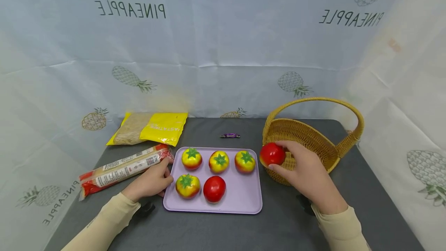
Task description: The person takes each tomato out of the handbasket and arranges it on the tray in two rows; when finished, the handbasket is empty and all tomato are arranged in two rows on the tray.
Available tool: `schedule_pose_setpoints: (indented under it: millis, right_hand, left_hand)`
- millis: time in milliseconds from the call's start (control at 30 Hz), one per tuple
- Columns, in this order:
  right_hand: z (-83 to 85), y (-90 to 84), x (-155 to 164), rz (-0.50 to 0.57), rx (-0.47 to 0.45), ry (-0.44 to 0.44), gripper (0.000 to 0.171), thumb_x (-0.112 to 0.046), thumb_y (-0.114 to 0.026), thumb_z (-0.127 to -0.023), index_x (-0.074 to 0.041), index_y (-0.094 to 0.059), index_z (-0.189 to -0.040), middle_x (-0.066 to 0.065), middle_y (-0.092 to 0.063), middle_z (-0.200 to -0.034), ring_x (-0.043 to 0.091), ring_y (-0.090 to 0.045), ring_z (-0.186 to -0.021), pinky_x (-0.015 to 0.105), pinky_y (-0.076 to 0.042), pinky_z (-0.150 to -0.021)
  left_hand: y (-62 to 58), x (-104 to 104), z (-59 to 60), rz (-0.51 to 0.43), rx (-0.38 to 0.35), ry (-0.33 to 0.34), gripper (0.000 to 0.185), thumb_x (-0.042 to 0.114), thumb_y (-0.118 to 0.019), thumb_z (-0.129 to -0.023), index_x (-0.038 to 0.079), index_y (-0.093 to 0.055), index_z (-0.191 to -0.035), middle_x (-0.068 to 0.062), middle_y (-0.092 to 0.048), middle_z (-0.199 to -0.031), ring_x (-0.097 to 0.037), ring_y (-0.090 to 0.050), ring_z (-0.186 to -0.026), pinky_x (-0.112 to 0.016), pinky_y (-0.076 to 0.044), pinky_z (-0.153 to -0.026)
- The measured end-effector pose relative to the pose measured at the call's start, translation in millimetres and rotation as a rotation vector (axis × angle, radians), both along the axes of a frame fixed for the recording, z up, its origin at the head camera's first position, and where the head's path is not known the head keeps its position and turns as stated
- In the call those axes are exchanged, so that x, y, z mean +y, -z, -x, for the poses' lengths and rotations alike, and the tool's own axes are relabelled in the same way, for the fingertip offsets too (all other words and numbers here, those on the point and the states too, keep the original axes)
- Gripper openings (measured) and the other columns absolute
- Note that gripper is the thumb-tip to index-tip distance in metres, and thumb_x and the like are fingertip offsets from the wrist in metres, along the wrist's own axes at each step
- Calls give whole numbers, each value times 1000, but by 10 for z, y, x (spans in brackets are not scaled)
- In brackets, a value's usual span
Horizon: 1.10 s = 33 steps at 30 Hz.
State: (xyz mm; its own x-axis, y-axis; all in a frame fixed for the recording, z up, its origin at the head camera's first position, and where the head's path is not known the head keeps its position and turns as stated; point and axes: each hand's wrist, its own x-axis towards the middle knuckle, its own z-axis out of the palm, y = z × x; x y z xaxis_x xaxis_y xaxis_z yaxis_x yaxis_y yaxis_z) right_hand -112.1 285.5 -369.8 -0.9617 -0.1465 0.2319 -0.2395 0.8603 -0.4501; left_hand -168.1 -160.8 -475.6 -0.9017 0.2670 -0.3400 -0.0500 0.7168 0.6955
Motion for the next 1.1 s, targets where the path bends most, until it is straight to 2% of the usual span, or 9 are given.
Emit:
schedule_pose_setpoints:
  millis: [267,433,767,900,1100]
  right_hand:
    - [-210,170,-262,-1,17,-66,68,-39,-90,-73,-23,-60,-132,-3,-67,-124,18,-66,-108,46,-61,-86]
    - [-289,312,-424,-2,-35,-102,68,-36,-91,-71,-23,-60,-130,-7,-65,-126,13,-66,-108,37,-62,-85]
    - [-301,588,-631,-13,-165,-90,65,-44,-90,-71,-28,-62,-128,-11,-66,-123,10,-64,-109,36,-61,-89]
    - [-292,674,-632,-12,-179,-89,64,-43,-90,-71,-30,-62,-127,-13,-65,-123,7,-62,-108,35,-60,-90]
    - [-281,746,-634,-20,-195,-79,65,-44,-90,-70,-30,-62,-126,-11,-65,-123,9,-63,-108,36,-60,-91]
  left_hand:
    - [-14,12,10,9,-11,0,56,17,-66,-93,8,-40,-142,-8,-60,-84,-22,-63,-56,-31,-57,-49]
    - [-42,26,9,9,-8,3,57,17,-66,-93,7,-39,-142,-8,-61,-83,-22,-64,-55,-31,-57,-49]
    - [-34,19,-12,16,-22,-12,58,18,-67,-93,8,-39,-143,-8,-60,-84,-22,-63,-57,-30,-57,-50]
    - [-45,22,-14,19,-19,-10,58,18,-66,-93,8,-39,-143,-8,-60,-84,-22,-64,-56,-30,-57,-50]
    - [-56,21,-14,25,-20,-9,58,18,-66,-93,8,-39,-143,-8,-60,-84,-22,-64,-56,-30,-57,-50]
